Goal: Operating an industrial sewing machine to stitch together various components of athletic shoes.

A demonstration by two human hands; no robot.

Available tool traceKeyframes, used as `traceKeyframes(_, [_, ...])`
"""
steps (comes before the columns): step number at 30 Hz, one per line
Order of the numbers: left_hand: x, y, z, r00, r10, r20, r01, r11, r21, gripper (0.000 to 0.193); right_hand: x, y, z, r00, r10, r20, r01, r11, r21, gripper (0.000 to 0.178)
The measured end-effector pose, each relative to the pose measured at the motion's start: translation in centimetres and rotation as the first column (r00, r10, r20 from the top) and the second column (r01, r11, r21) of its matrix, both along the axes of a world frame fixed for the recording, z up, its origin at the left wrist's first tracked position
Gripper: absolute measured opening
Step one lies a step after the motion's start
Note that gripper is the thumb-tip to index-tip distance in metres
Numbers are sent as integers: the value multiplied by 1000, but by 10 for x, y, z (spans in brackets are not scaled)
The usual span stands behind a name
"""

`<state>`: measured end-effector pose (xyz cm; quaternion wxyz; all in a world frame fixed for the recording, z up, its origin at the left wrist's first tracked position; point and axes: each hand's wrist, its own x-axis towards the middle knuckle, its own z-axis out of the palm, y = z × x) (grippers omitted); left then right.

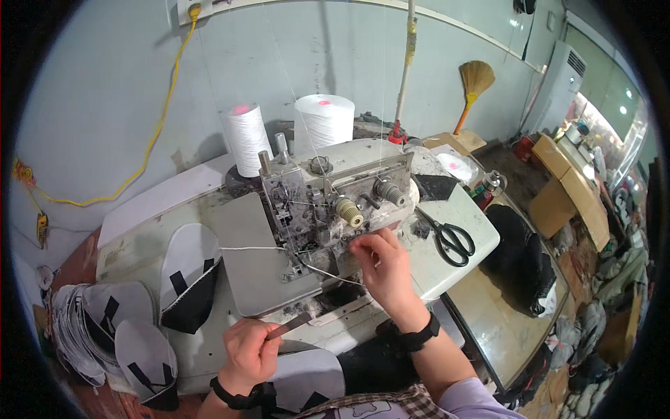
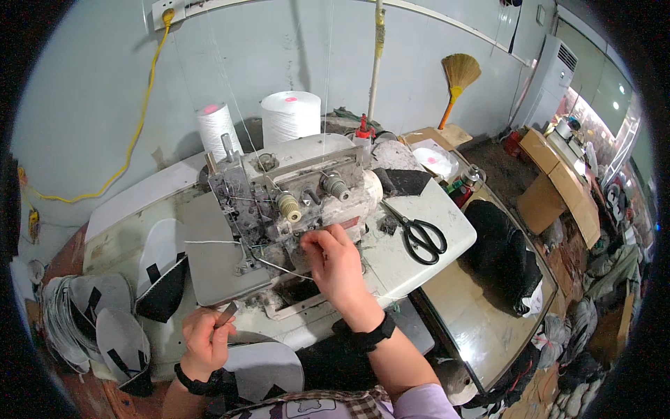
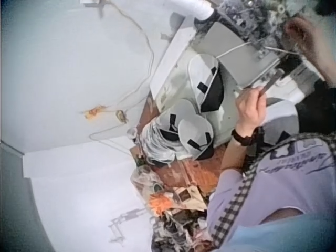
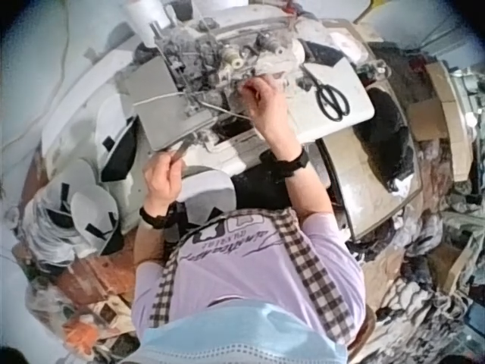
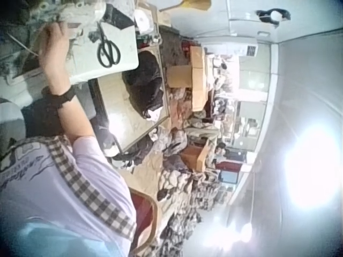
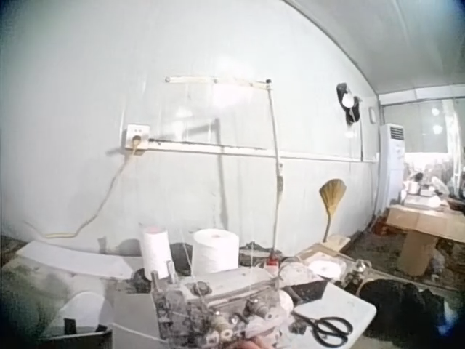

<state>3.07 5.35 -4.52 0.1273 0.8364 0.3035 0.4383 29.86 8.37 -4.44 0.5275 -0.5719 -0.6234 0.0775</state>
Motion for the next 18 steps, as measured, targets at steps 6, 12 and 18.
traceKeyframes(6, [-4, 0, -5, 1000, -8, 3, 8, 1000, -18, 12, -23, 3, 8, 981, -113, 157, 113, 994, 7, 26])
traceKeyframes(12, [-1, -2, -4, 1000, 6, 3, -6, 1000, -27, 7, -18, 8, 16, 997, -29, 73, 35, 996, -81, 23])
traceKeyframes(18, [1, -4, -6, 999, 30, 33, -28, 998, -60, 7, -4, 13, 5, 990, 110, 92, -113, 993, 25, 15])
